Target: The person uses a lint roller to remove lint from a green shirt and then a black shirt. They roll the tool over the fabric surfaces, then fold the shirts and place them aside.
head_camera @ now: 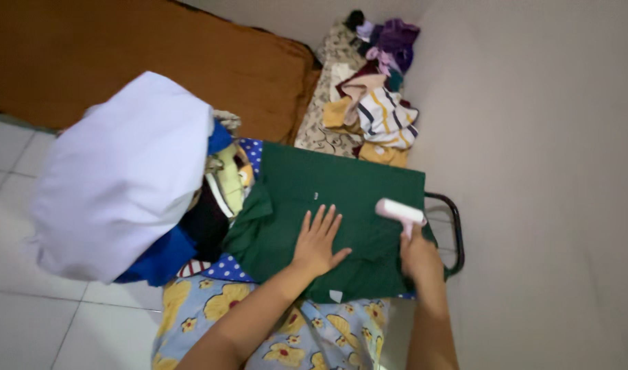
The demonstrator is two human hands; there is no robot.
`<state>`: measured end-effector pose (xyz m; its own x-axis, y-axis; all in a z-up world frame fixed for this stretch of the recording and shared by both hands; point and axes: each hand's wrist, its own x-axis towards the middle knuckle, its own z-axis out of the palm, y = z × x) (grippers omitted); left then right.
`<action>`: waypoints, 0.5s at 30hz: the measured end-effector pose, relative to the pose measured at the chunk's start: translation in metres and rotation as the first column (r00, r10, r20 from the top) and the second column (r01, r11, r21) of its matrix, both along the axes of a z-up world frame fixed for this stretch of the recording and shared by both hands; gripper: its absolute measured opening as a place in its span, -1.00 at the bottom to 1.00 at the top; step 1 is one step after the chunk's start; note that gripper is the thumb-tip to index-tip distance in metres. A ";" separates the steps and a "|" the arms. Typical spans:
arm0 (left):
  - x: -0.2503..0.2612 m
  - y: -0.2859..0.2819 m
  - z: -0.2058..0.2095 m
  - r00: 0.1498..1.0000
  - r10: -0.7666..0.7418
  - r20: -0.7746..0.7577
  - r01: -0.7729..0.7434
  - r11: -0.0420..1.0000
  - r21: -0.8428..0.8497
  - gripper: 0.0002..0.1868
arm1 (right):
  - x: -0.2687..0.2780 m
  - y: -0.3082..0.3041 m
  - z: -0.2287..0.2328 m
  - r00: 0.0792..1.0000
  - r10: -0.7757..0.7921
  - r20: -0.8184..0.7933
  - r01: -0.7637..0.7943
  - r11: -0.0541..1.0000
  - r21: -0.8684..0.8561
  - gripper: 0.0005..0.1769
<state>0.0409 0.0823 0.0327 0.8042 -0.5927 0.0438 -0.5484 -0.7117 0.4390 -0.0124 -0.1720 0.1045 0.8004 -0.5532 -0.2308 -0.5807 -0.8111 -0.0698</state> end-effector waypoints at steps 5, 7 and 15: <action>-0.005 0.004 -0.003 1.000 0.015 0.008 -0.015 0.999 -0.035 0.00 | 0.090 -0.050 -0.022 0.991 0.078 0.106 -0.079 0.997 0.000 -0.41; -0.005 0.005 -0.005 1.000 0.020 0.004 -0.020 0.999 -0.031 0.00 | 0.106 -0.056 -0.027 0.990 0.071 0.119 -0.070 0.997 -0.011 -0.41; -0.012 0.019 -0.006 1.000 0.031 0.007 -0.030 0.995 -0.095 -0.03 | 0.041 -0.025 -0.010 1.000 -0.013 -0.014 0.014 0.999 0.052 -0.40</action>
